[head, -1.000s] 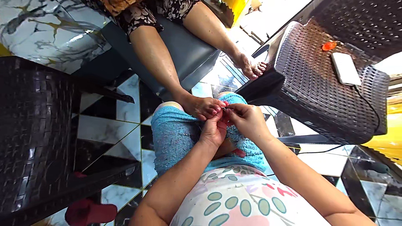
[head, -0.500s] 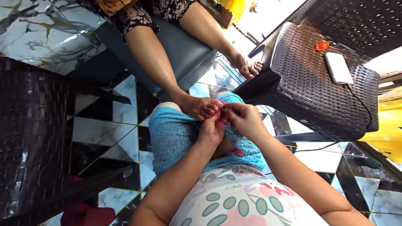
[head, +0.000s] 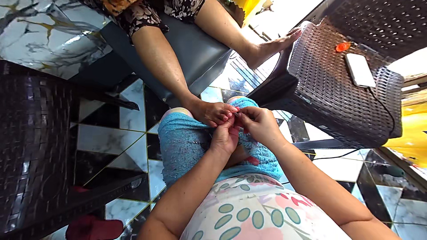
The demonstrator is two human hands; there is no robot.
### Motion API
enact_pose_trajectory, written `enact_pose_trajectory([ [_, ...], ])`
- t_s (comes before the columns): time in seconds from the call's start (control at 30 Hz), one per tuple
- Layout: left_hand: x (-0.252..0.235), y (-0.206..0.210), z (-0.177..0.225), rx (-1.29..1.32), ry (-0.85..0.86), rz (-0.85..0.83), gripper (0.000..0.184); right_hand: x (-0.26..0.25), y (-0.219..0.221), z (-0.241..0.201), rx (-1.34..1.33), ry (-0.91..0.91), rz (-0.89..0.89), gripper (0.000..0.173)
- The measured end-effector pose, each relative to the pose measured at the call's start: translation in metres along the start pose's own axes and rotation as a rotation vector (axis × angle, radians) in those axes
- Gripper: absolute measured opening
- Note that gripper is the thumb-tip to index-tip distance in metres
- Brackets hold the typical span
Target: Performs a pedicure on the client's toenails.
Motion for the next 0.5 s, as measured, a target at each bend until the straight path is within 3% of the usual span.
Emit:
enact_pose_trajectory([
  [0.23, -0.0002, 0.0002, 0.0006, -0.12, -0.011, 0.005, 0.019, -0.0007, 0.0005, 0.0008, -0.008, 0.001, 0.025, 0.014],
  [0.5, 0.0006, 0.001, 0.0008, -0.043, 0.014, 0.006, 0.018, -0.0008, -0.0038, -0.0008, -0.019, 0.022, -0.024, 0.014],
])
Point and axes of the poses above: each hand's wrist, its own x-axis away from the middle knuckle, its own y-axis out of the palm, z = x × y, the point moved 1 cm from there along -x, towards the middle knuckle, and after that the axes turned 9 degrees about -y, right-handed, at the moved point
